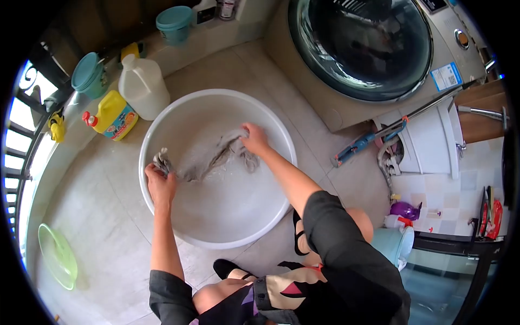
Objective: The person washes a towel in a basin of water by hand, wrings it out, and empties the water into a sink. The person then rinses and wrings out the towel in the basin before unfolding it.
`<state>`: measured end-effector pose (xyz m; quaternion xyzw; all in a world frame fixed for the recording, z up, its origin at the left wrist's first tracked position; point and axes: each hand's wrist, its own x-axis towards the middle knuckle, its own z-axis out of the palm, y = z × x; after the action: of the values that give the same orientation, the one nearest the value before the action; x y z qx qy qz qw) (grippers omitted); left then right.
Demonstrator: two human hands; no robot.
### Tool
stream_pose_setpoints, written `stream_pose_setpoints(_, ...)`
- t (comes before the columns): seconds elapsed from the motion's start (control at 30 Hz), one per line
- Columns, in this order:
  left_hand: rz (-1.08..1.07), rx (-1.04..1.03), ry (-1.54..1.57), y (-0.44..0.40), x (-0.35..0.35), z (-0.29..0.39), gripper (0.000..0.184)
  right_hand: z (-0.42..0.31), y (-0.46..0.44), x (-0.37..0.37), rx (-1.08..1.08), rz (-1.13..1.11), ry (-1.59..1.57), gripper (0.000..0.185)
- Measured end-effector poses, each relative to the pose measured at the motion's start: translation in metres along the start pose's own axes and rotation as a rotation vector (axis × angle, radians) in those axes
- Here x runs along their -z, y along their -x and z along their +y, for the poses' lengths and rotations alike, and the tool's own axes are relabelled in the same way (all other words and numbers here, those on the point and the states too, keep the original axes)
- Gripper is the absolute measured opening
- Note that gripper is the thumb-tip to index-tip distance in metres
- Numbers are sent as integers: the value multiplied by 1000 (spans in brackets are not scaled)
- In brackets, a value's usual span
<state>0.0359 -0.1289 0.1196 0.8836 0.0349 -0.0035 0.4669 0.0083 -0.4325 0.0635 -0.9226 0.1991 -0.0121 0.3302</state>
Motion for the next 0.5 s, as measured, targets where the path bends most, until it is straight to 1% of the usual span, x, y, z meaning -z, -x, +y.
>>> stream_pose_setpoints(0.03, 34, -119, -151, 8, 3, -1, 47, -4, -2, -3, -56, 101, 197, 48)
stream_pose_setpoints(0.07, 74, -237, -303, 14, 6, 0, 54, -9, -3, -8, -61, 97, 193, 48)
stream_pose_setpoints(0.1, 26, -269, -312, 19, 9, 1, 65, -16, -4, -12, -207, 139, 143, 54)
stream_pose_setpoints(0.13, 30, -262, -323, 24, 6, 3, 65, -24, -6, -18, -350, 175, 93, 60)
stream_pose_setpoints(0.2, -234, -179, -219, 37, -1, 5, 64, -16, -2, -56, -359, 173, 108, 64)
stream_pose_setpoints(0.23, -404, -54, -203, 38, -6, 4, 66, -9, 1, -77, -374, 190, 134, 67)
stream_pose_setpoints(0.27, -394, -46, -221, 39, -13, -1, 66, -10, 6, -95, -369, 175, 118, 67)
stream_pose_setpoints(0.3, -495, 72, -199, 38, -22, -7, 64, -15, 13, -111, -333, 5, 14, 70)
stream_pose_setpoints(0.33, -595, 192, -172, 37, -31, -11, 61, -22, 20, -115, -308, -88, -41, 71)
stream_pose_setpoints(0.37, -580, 205, -185, 37, -40, -15, 61, -30, 27, -119, -286, -182, -98, 72)
stream_pose_setpoints(0.43, -478, 799, 311, 33, -52, -18, 55, -68, 41, -102, -231, -348, -337, 71)
stream_pose_setpoints(0.47, -448, 808, 303, 29, -54, -21, 55, -82, 47, -96, -215, -370, -350, 71)
stream_pose_setpoints(0.5, -432, 957, 605, 26, -57, -26, 53, -91, 52, -89, -43, -366, -469, 68)
